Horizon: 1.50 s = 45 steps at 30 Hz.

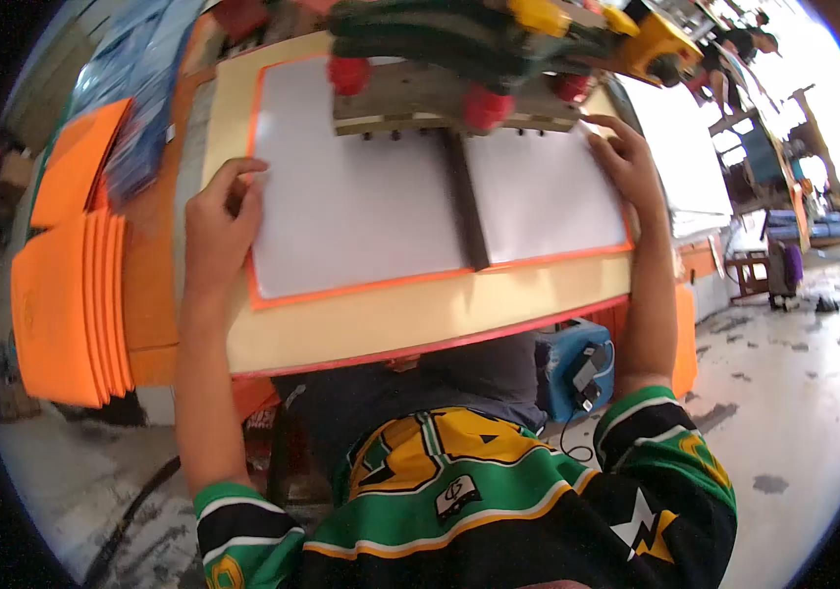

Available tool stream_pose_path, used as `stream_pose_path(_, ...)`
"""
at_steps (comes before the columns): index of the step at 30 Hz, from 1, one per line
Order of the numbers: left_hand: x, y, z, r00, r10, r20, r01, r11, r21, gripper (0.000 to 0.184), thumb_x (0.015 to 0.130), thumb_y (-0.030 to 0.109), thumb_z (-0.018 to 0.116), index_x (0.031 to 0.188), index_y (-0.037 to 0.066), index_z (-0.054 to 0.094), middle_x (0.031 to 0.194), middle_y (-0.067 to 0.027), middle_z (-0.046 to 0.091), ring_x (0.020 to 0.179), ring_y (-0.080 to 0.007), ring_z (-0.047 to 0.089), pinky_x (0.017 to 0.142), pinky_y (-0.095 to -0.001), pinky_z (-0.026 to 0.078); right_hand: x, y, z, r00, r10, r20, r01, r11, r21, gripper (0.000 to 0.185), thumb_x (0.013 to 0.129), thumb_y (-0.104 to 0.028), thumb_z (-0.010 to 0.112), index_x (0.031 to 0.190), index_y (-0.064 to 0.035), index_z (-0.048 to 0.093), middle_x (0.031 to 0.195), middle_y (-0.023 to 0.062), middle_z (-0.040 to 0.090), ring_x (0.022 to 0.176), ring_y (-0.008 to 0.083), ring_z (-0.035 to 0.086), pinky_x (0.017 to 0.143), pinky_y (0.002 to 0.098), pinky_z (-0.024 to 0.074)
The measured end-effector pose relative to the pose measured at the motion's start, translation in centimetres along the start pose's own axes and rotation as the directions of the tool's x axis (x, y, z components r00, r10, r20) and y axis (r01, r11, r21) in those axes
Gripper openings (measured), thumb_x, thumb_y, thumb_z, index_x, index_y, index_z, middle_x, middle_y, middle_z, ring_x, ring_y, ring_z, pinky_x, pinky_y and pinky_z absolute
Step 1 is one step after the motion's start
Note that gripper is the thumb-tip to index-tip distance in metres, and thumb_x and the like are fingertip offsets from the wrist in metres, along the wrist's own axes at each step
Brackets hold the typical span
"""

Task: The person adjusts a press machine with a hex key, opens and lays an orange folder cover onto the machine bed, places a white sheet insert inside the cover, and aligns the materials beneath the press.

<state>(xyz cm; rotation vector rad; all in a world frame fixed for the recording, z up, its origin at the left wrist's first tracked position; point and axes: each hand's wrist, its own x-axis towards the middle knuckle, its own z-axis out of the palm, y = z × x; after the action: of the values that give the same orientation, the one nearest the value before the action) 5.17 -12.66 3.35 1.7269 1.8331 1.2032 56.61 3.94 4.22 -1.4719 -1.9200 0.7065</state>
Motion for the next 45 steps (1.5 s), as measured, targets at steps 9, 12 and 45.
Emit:
stream_pose_path(9,0.2,0.0,0.2,1.000,-0.012,-0.026,0.014,0.998,0.064,0.018,0.105,0.008,0.065,0.120,0.004,0.073,0.074,0.0056,0.041,0.068,-0.0063,0.039,0.061,-0.0257,0.033,-0.9,-1.0,-1.1,0.997,-0.035,0.063,0.039,0.997,-0.059,0.041,0.103,-0.032,0.073,0.138,-0.0115,0.070,0.069,-0.0023,0.062,0.063,0.0059,0.047,0.060,0.0277,0.0388)
stream_pose_path(12,0.6,-1.7,0.3,0.997,0.053,-0.056,-0.053,0.999,-0.002,0.019,0.106,0.012,0.066,0.122,0.003,0.072,0.074,0.0065,0.039,0.067,-0.0059,0.037,0.060,-0.0264,0.030,-1.2,-1.1,-1.2,0.996,-0.047,0.075,0.045,0.999,0.023,0.042,0.102,-0.036,0.074,0.137,-0.0125,0.071,0.068,-0.0010,0.059,0.063,0.0083,0.047,0.061,0.0300,0.0393)
stream_pose_path(45,-0.3,-1.2,-0.5,0.999,0.036,0.005,-0.036,0.999,0.022,0.021,0.105,0.009,0.066,0.124,0.003,0.072,0.073,0.0074,0.037,0.066,-0.0053,0.035,0.061,-0.0253,0.029,-10.7,-2.1,-0.5,0.935,-0.127,-0.331,0.056,0.975,-0.217,0.033,0.095,-0.013,0.075,0.127,-0.0053,0.073,0.088,0.0117,0.066,0.072,0.0212,0.062,0.070,0.0356,0.0524)
